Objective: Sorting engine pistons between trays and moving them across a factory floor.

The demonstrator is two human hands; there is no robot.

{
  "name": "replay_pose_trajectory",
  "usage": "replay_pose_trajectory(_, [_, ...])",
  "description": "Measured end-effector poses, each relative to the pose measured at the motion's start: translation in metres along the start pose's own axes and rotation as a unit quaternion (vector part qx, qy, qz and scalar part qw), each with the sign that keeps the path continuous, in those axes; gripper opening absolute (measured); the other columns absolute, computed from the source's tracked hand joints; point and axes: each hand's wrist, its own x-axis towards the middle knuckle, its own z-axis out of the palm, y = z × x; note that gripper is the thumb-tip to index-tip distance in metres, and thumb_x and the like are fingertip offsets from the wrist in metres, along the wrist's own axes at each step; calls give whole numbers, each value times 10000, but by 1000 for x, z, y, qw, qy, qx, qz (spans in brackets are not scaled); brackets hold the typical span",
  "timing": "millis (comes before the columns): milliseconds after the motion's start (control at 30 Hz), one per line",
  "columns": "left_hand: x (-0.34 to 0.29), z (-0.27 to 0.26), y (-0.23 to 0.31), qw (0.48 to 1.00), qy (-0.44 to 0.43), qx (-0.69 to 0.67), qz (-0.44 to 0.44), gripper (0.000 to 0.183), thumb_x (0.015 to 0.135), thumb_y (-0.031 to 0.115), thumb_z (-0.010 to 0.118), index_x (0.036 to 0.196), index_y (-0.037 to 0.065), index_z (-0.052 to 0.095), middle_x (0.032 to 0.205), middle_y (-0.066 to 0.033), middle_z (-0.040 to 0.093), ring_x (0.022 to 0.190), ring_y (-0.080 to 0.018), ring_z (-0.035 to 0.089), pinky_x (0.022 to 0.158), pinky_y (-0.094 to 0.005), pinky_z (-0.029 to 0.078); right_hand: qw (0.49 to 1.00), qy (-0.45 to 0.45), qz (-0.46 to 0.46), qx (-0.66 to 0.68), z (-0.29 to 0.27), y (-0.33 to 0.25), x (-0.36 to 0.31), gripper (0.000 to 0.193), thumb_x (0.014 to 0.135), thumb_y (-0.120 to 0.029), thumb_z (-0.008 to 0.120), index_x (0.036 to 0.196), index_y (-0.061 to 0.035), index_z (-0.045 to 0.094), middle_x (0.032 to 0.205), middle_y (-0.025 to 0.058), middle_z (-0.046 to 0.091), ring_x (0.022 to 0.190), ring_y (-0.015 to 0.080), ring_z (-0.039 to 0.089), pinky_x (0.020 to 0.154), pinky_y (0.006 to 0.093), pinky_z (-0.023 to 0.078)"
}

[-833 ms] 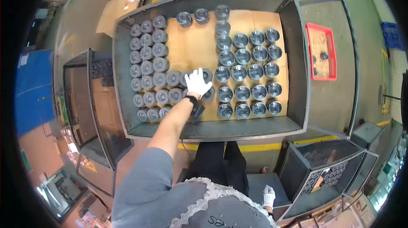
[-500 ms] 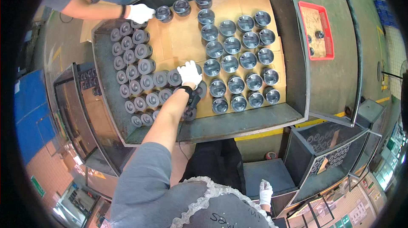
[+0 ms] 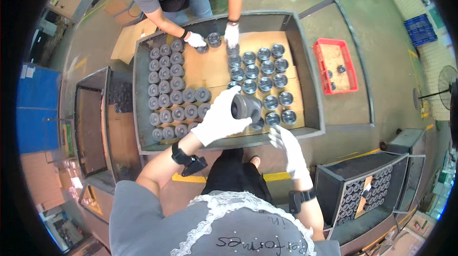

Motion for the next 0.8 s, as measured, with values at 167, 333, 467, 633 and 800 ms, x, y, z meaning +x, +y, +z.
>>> replay_pose_trajectory(167, [-73,29,129,969,55,79,230,802,671,220,828,1373,28,490,1283,-201,575,1139,-369,581,991,-426,472,978,-26,-82,188,32,-24,-48,410,1043,-330,457,1311,-28,531,1289,91,594,1204,194,542,1067,361,412])
replay_pose_trajectory(333, [-122,85,174,954,81,-53,284,759,738,260,818,1369,2,483,1293,-189,576,1167,-321,590,989,-397,475,978,62,-79,182,-1,-37,-121,422,1037,-367,448,1223,-22,601,1165,96,666,1063,208,632,957,351,509])
replay_pose_trajectory(467, [-143,104,174,967,-26,-231,103,470,974,216,576,1377,-1,469,1315,-154,568,1212,-256,565,1029,-371,446,949,135,-213,-187,-28,-30,-171,353,989,-240,549,1252,-7,578,1157,99,675,1062,160,636,920,309,525])
replay_pose_trajectory(633, [-122,143,126,746,-263,-579,-198,371,1023,294,481,1317,73,533,1315,-114,575,1189,-260,570,1001,-423,466,888,185,-233,-351,-44,-29,-199,433,891,-72,670,1299,-11,539,1180,91,667,1071,143,623,929,289,508])
replay_pose_trajectory(800, [-126,149,124,588,-371,-695,-185,344,1002,261,526,1282,63,554,1268,-119,597,1141,-266,599,986,-424,479,895,180,-254,-319,-50,-17,-199,447,921,-91,634,1343,-4,511,1230,107,643,1106,157,605,966,300,489])
